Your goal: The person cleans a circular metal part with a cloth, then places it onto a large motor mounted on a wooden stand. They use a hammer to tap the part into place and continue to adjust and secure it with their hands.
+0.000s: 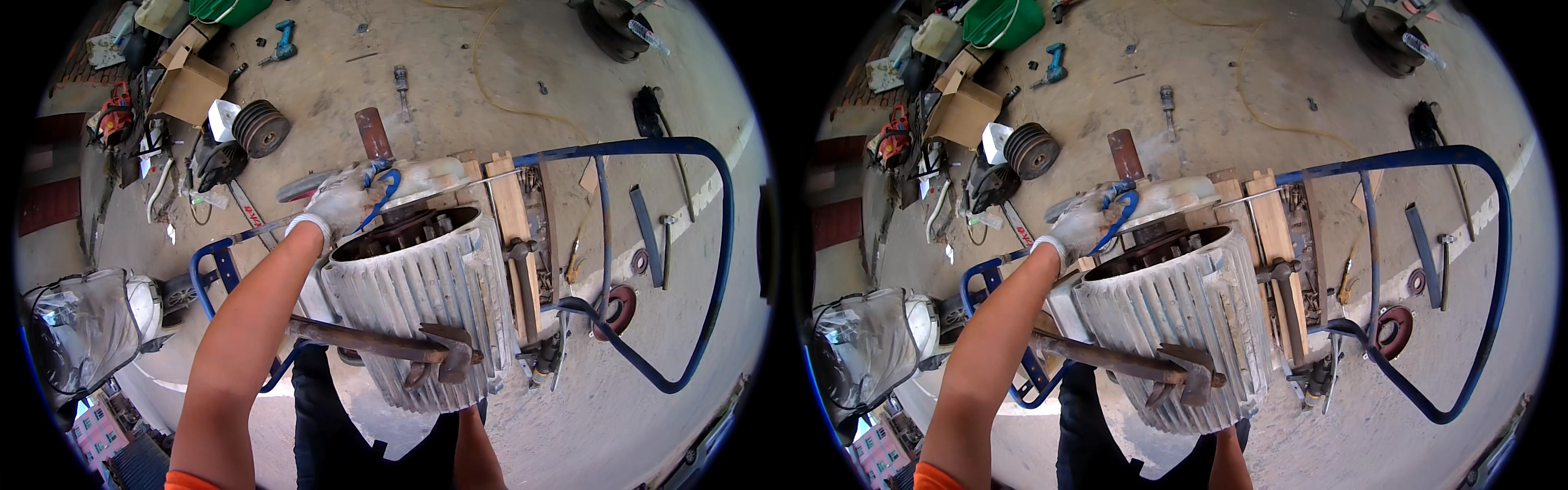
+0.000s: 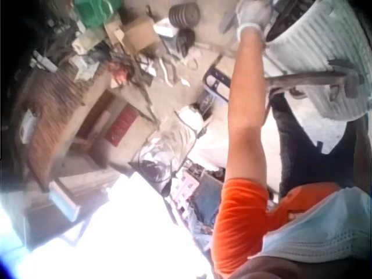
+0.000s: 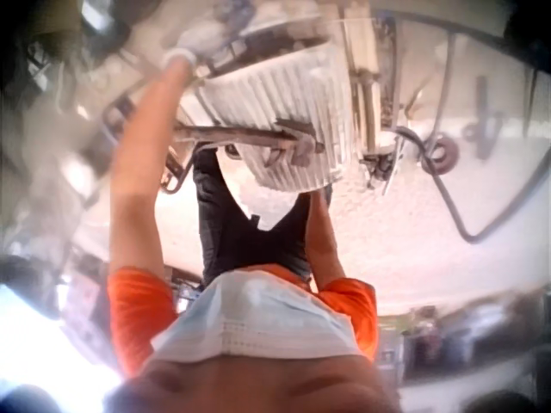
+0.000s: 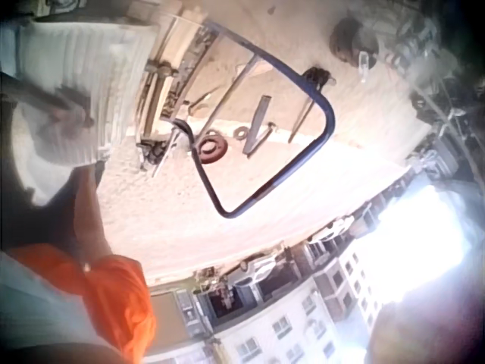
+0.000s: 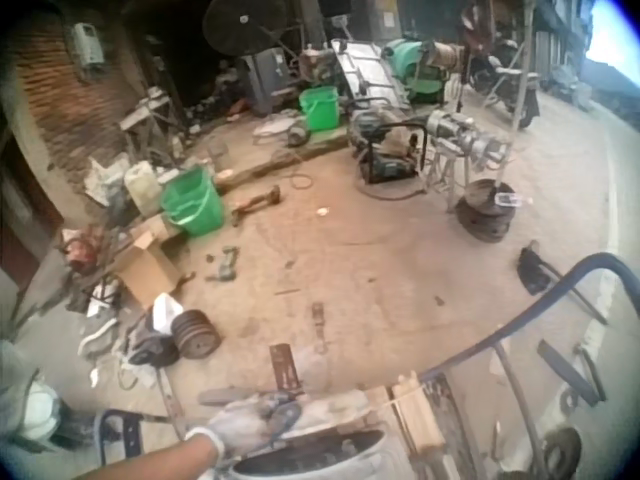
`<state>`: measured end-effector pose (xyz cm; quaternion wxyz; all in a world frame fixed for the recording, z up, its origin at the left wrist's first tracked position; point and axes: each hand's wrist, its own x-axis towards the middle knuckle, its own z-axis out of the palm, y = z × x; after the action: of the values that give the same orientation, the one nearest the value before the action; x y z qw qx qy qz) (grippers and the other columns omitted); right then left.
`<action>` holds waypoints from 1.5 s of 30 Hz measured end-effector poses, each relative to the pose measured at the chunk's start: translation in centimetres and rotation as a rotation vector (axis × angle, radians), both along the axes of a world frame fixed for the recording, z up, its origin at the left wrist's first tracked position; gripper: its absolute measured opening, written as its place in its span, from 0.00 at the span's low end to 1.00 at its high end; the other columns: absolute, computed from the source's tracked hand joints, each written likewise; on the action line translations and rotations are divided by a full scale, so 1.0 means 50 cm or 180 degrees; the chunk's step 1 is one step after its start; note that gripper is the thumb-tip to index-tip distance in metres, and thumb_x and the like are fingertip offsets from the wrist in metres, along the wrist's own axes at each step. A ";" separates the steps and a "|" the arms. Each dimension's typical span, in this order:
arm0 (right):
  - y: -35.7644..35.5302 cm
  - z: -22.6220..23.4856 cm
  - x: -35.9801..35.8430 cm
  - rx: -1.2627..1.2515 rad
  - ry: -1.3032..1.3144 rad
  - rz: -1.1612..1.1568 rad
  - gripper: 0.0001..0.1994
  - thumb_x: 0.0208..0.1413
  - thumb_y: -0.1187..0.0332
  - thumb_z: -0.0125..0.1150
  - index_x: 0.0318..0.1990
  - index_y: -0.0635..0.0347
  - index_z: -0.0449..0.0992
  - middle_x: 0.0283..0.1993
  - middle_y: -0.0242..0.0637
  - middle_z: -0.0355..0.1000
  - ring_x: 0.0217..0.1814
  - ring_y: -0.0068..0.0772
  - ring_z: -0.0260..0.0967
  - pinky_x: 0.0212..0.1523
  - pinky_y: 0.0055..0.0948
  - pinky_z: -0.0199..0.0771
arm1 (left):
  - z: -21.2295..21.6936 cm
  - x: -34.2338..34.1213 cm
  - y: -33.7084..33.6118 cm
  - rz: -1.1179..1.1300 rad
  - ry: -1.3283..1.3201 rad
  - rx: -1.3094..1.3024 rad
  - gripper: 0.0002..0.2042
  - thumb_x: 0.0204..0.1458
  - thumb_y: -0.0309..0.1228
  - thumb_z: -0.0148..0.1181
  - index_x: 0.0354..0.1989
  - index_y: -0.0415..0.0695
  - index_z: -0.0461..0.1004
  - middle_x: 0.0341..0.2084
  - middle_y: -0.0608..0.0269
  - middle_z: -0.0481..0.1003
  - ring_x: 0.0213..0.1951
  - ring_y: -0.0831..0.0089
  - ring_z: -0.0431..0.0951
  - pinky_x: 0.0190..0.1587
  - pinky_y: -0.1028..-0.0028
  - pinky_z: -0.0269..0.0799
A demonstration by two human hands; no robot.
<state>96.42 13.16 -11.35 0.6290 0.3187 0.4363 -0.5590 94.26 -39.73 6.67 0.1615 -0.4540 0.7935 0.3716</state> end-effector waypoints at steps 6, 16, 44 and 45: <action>-0.013 0.027 -0.002 -0.0007 0.0195 -0.0165 0.24 0.61 0.54 0.38 0.62 0.54 0.59 0.64 0.42 0.58 0.65 0.44 0.53 0.64 0.46 0.52 | -0.012 0.007 0.019 -0.0156 0.0178 -0.0526 0.26 0.55 0.50 0.44 0.54 0.43 0.65 0.47 0.43 0.70 0.51 0.47 0.68 0.54 0.62 0.62; -0.029 0.010 0.000 -0.0262 -0.0042 -0.0488 0.24 0.61 0.54 0.39 0.62 0.54 0.59 0.63 0.42 0.58 0.65 0.44 0.54 0.64 0.46 0.53 | -0.015 -0.086 0.020 -0.0491 -0.0156 -0.0577 0.29 0.55 0.56 0.40 0.49 0.44 0.71 0.45 0.48 0.73 0.50 0.53 0.70 0.53 0.64 0.63; 0.021 -0.025 0.050 -0.0704 -0.0765 -0.1723 0.26 0.61 0.51 0.42 0.61 0.56 0.59 0.60 0.41 0.62 0.59 0.42 0.62 0.59 0.42 0.63 | -0.138 0.030 -0.076 -0.0217 0.0332 -0.0916 0.28 0.57 0.49 0.48 0.54 0.35 0.65 0.47 0.51 0.72 0.45 0.65 0.74 0.52 0.72 0.65; 0.005 -0.034 0.073 -0.0621 -0.0735 -0.2045 0.26 0.60 0.51 0.42 0.60 0.56 0.59 0.60 0.41 0.62 0.57 0.42 0.64 0.57 0.41 0.65 | -0.159 0.044 -0.102 -0.0153 0.0547 -0.0716 0.27 0.57 0.47 0.48 0.56 0.35 0.64 0.47 0.52 0.72 0.45 0.66 0.74 0.52 0.72 0.66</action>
<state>100.05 13.39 -13.06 0.4937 0.4392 0.1844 -0.7276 96.44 -44.82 -1.26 0.0499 -0.4166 0.8518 0.3138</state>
